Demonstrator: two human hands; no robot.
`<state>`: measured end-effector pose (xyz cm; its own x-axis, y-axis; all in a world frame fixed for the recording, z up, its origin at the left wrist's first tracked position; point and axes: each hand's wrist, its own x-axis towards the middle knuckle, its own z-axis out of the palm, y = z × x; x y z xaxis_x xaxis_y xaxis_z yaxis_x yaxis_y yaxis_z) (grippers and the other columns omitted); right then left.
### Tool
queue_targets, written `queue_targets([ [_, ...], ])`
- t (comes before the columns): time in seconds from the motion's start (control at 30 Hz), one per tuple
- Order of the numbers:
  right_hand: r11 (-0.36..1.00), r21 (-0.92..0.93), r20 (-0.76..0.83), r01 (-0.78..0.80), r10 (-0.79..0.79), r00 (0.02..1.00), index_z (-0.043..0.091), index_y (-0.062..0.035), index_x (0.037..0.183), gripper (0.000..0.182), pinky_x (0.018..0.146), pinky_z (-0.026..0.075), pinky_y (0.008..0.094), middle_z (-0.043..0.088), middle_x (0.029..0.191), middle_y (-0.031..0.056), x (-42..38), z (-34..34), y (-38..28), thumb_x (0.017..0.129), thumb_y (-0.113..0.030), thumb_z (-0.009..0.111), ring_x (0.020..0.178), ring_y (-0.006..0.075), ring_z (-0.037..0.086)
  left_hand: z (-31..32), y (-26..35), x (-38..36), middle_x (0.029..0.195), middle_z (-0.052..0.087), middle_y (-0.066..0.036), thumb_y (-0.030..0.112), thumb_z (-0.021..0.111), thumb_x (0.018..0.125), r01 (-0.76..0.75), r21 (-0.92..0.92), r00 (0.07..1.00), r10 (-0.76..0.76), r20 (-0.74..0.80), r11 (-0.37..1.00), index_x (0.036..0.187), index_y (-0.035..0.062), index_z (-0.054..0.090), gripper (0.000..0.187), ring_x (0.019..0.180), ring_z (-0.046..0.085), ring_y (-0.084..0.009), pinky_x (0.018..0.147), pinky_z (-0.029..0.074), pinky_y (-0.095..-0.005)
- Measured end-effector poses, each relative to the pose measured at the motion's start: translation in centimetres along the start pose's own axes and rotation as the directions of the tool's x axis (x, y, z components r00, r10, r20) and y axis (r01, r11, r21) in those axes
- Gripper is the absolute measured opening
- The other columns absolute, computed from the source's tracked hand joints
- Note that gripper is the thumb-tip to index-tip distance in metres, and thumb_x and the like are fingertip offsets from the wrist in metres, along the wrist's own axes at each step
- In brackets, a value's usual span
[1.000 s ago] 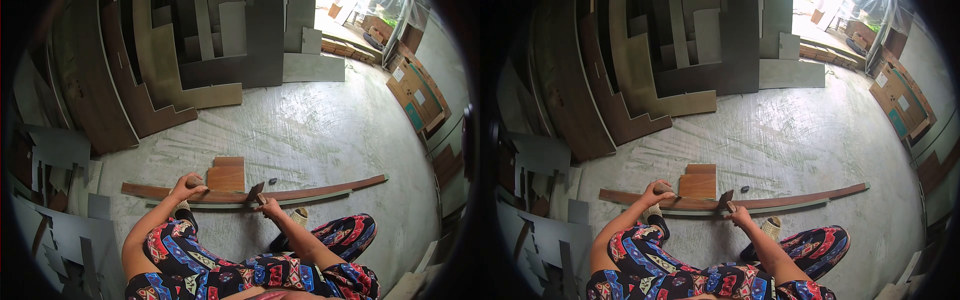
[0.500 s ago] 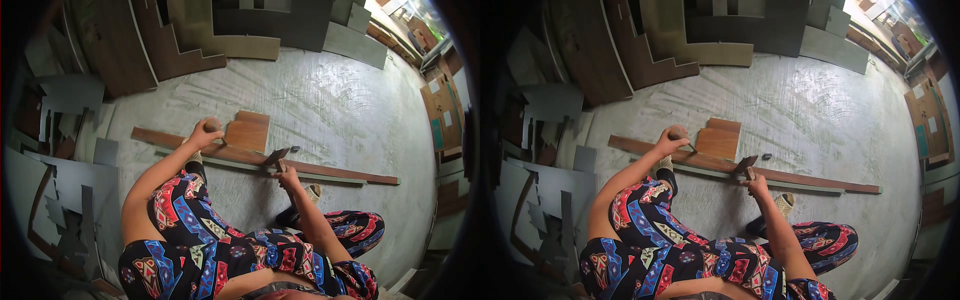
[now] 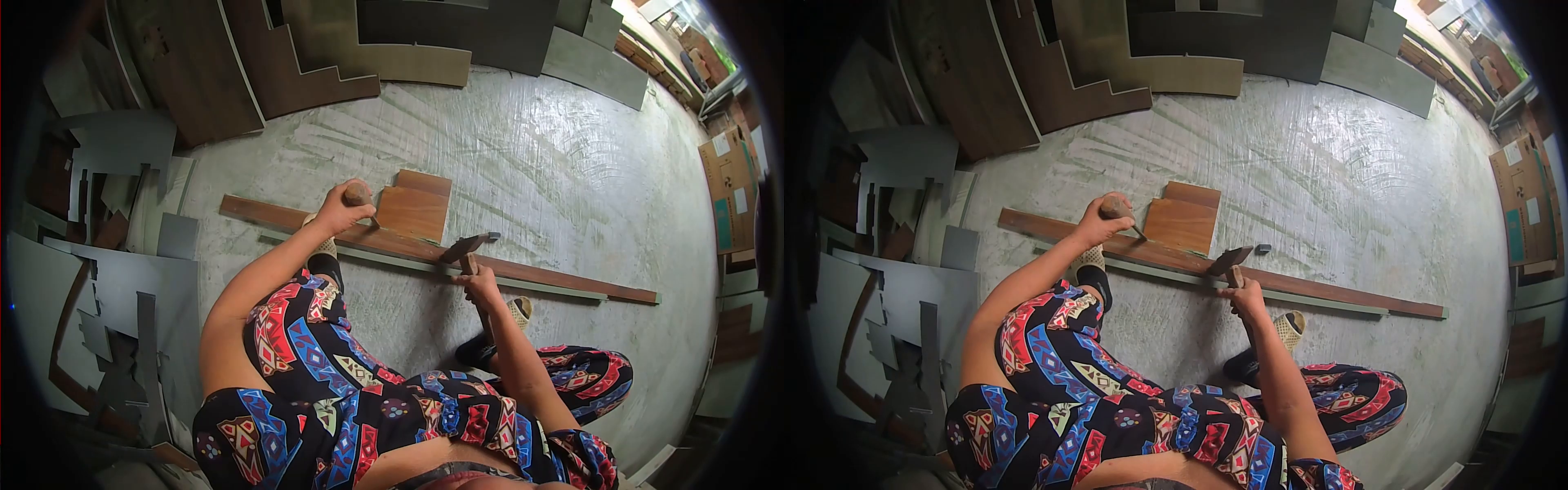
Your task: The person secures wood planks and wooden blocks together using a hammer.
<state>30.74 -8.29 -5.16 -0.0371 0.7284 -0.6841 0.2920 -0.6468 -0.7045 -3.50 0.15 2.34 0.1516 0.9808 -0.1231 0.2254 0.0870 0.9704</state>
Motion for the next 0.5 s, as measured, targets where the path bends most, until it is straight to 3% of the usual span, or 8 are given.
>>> queue_targets([
  [0.5, 1.000, 0.005, 0.012, 0.001, -0.001, 1.000, 0.057, -0.0007, 0.082, 0.027, 0.036, 0.040, 0.0270, 0.053, 0.061, 0.0036, -0.07, -0.12, -0.07, 0.068, -0.013, 0.076, 0.043, 0.0120, 0.048, -0.34, -0.73, -0.18, 0.079, 0.059, 0.001, 0.010, 0.073, 0.070, -0.030, 0.036, 0.999, 0.030, 0.017, 0.999, 0.091, 0.0069, 0.056, 0.028, 0.073, 0.056, -0.0075, 0.066, 0.048, -0.0233],
])
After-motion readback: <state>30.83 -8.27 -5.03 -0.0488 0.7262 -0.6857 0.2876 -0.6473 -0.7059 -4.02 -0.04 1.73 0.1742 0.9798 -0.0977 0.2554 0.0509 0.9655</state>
